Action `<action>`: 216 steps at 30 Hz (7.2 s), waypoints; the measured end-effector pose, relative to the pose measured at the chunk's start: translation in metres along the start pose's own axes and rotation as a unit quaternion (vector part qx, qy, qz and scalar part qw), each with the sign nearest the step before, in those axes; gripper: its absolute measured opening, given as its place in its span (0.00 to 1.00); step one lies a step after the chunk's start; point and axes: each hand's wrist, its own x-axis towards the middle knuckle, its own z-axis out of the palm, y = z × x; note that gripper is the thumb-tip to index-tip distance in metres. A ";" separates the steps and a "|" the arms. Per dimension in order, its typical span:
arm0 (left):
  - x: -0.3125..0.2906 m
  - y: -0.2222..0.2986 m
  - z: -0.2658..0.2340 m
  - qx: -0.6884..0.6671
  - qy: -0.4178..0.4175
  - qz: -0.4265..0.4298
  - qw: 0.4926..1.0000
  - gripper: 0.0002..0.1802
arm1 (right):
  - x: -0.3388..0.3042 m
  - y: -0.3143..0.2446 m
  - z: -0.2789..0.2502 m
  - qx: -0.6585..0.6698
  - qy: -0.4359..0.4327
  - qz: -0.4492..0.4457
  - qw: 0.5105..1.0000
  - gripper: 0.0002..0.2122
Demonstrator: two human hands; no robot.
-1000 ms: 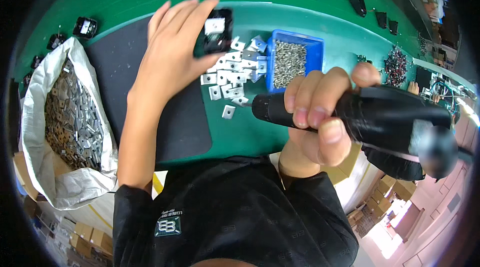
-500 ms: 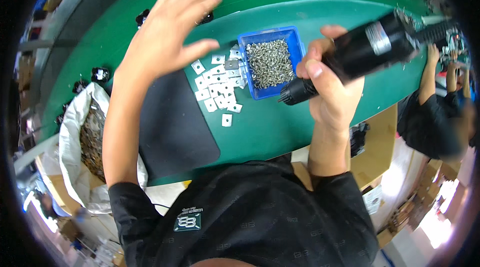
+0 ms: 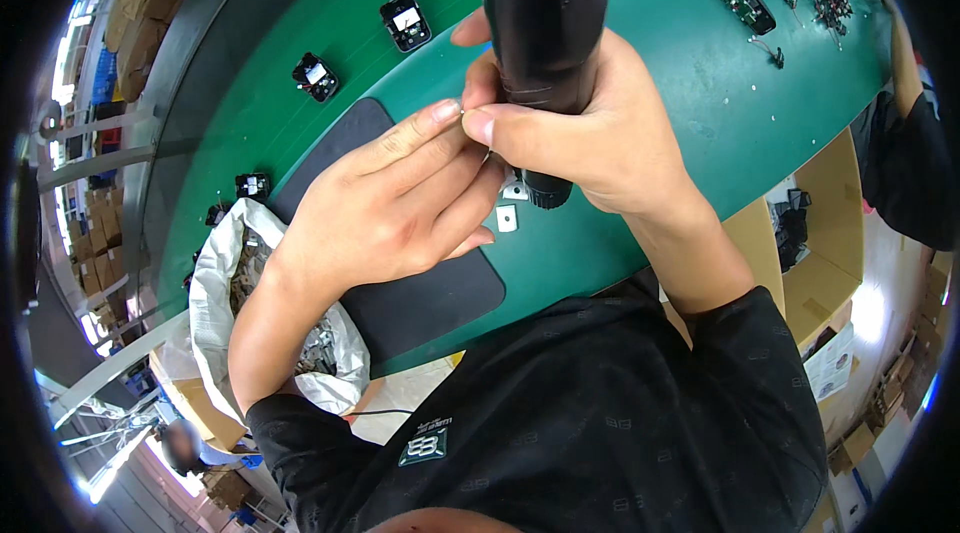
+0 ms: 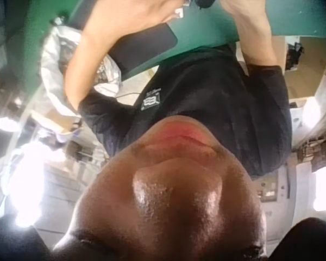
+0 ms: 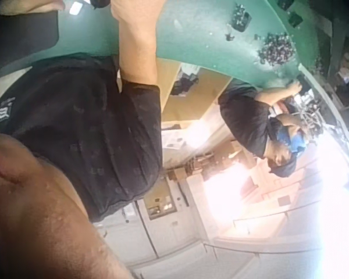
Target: Assembling electronic components using an electric screwdriver on a factory production line.
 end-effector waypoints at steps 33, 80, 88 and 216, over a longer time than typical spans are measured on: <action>-0.015 0.084 -0.081 0.127 -0.059 0.096 0.985 0.05 | -0.095 -0.007 0.019 0.226 -0.149 0.086 0.959 0.23; -0.066 0.002 0.104 -0.196 0.099 -0.402 0.889 0.15 | 0.014 0.002 -0.068 0.018 0.084 -0.299 0.950 0.19; -0.062 0.001 0.100 -0.249 0.035 -0.537 0.805 0.16 | 0.039 0.034 -0.065 -0.073 0.129 -0.291 0.945 0.20; -0.114 0.030 0.083 -0.355 0.129 -0.689 0.619 0.18 | -0.038 -0.015 -0.068 0.206 0.077 -0.240 0.946 0.12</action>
